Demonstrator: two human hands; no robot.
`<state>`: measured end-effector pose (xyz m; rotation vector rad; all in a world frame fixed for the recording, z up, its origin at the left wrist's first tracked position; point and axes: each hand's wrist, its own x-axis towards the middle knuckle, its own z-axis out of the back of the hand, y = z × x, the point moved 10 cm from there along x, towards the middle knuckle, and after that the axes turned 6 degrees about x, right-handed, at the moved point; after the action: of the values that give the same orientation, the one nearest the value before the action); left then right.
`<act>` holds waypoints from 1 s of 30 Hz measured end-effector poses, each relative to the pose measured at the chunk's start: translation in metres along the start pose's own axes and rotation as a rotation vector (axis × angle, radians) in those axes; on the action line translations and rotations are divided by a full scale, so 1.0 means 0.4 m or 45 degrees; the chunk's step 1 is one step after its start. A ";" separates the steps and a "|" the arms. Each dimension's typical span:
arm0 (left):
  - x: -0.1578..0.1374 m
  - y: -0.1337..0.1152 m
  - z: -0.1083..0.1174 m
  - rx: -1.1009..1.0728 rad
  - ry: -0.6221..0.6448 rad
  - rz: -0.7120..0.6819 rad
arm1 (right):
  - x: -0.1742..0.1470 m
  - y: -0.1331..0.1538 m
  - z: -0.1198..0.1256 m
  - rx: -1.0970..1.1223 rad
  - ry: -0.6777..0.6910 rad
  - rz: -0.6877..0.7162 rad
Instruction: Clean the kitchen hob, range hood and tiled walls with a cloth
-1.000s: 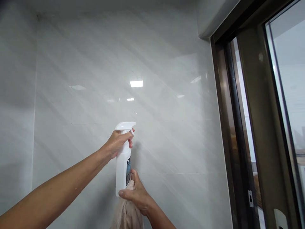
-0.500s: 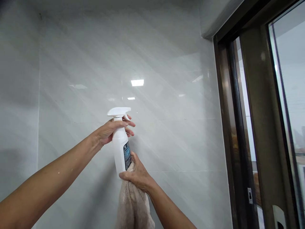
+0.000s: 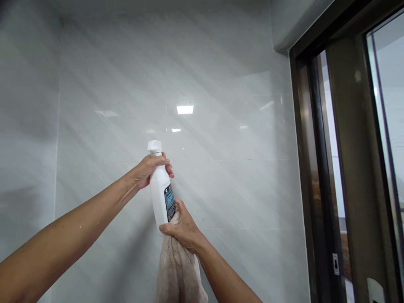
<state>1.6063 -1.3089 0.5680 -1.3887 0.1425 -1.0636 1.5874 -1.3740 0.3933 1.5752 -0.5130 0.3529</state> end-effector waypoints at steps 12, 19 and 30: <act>-0.008 0.018 0.064 0.014 -0.129 -0.012 | 0.031 0.001 -0.029 -0.148 -0.249 0.000; -0.013 0.027 0.113 0.012 -0.220 -0.023 | 0.050 -0.009 -0.063 -0.151 -0.285 0.016; -0.322 0.057 0.321 0.133 -0.394 -0.051 | 0.024 -0.164 -0.352 -0.080 0.006 0.032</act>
<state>1.6295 -1.1338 0.5182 -1.4475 -0.1655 -0.8635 1.6415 -1.2338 0.3528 1.5085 -0.5358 0.3560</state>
